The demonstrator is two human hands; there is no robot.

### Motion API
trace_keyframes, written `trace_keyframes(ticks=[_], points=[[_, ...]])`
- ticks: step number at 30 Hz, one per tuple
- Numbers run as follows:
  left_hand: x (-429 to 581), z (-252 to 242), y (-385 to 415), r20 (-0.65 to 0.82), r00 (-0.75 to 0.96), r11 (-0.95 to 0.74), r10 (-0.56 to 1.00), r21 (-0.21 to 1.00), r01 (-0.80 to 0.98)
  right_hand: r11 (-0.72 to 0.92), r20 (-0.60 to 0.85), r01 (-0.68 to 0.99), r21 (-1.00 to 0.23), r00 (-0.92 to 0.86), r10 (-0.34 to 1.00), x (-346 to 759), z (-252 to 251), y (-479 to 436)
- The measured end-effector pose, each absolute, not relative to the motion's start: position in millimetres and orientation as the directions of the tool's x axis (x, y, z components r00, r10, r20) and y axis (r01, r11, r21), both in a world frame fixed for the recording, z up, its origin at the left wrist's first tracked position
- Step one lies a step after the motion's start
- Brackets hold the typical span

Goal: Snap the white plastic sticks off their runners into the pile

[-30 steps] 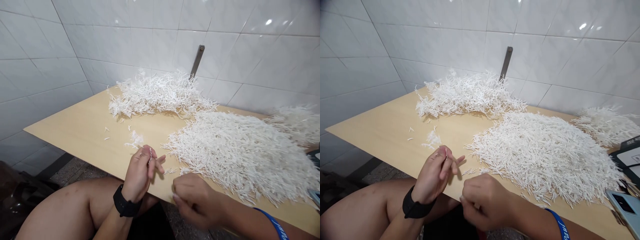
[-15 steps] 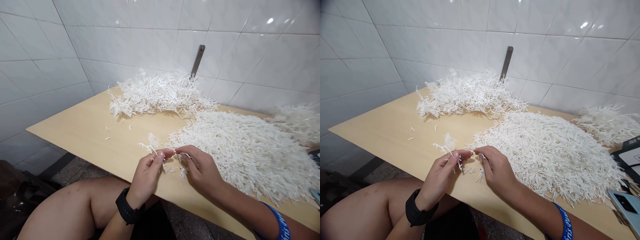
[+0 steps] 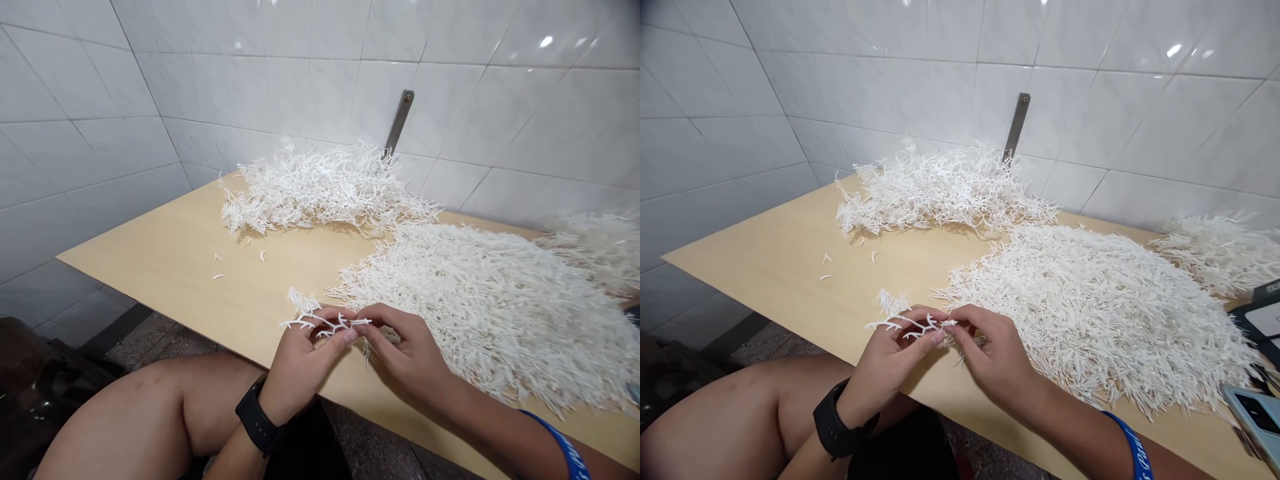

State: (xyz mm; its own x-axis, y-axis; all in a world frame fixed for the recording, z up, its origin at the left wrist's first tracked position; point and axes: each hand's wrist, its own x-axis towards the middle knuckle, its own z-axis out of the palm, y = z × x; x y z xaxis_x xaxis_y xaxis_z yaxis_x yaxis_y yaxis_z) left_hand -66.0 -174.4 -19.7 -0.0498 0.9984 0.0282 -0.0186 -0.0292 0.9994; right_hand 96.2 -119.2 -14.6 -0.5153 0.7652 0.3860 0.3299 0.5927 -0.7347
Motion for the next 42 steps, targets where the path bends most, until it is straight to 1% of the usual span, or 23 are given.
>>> trace_keyframes(ticks=[3, 7, 10, 13, 17, 20, 23, 25, 26, 28, 31, 33, 35, 37, 39, 42], points=[[-65, -21, -175, 0.022, -0.102, -0.018, 0.995, 0.999, 0.033, 0.63, 0.411, 0.369, -0.683, -0.519, 0.75, 97, -15, -119], [-65, -20, -175, 0.031, -0.135, -0.019, 0.99, 0.996, 0.087, 0.72, 0.563, 0.444, -0.533, -0.45, 0.694, 100, -19, -115], [-65, -19, -174, 0.03, -0.141, -0.011, 0.99, 0.992, 0.129, 0.746, 0.618, 0.47, -0.472, -0.427, 0.66, 101, -21, -111], [-66, -19, -175, 0.082, -0.06, -0.07, 0.995, 0.981, 0.182, 0.751, 0.619, 0.453, -0.48, -0.432, 0.656, 101, -18, -112], [-65, -18, -178, 0.13, 0.036, -0.134, 0.991, 0.947, 0.29, 0.75, 0.602, 0.369, -0.549, -0.447, 0.661, 100, -12, -118], [-59, -18, -179, 0.178, 0.044, -0.179, 0.983, 0.877, 0.446, 0.73, 0.584, 0.307, -0.61, -0.448, 0.677, 102, -10, -122], [-53, -19, -180, 0.219, 0.039, -0.198, 0.975, 0.772, 0.604, 0.719, 0.587, 0.265, -0.642, -0.435, 0.683, 103, -11, -123], [-50, -21, -180, 0.229, 0.062, -0.212, 0.971, 0.719, 0.662, 0.712, 0.58, 0.277, -0.646, -0.428, 0.693, 103, -12, -123], [-49, -22, -180, 0.234, 0.071, -0.221, 0.97, 0.712, 0.667, 0.705, 0.575, 0.285, -0.65, -0.422, 0.701, 102, -12, -123], [-50, -23, -181, 0.241, 0.054, -0.221, 0.969, 0.75, 0.624, 0.684, 0.569, 0.28, -0.674, -0.394, 0.722, 102, -11, -123], [-55, -24, -181, 0.183, -0.066, -0.137, 0.981, 0.891, 0.433, 0.614, 0.543, 0.212, -0.761, -0.31, 0.78, 101, -10, -122], [-58, -22, -180, 0.122, -0.16, -0.073, 0.98, 0.957, 0.281, 0.507, 0.468, 0.161, -0.847, -0.228, 0.854, 100, -9, -121], [-60, -20, -180, 0.11, -0.204, -0.069, 0.973, 0.978, 0.199, 0.384, 0.365, 0.112, -0.917, -0.158, 0.918, 100, -8, -121], [-62, -18, -179, 0.151, -0.172, -0.118, 0.973, 0.975, 0.187, 0.292, 0.282, 0.057, -0.955, -0.14, 0.949, 99, -7, -122], [-65, -18, -179, 0.179, -0.098, -0.163, 0.979, 0.975, 0.151, 0.229, 0.225, 0.003, -0.973, -0.172, 0.959, 97, -7, -123], [-71, -20, -180, 0.189, -0.053, -0.192, 0.981, 0.979, -0.07, 0.103, 0.117, -0.067, -0.992, -0.255, 0.96, 95, -9, -123]])
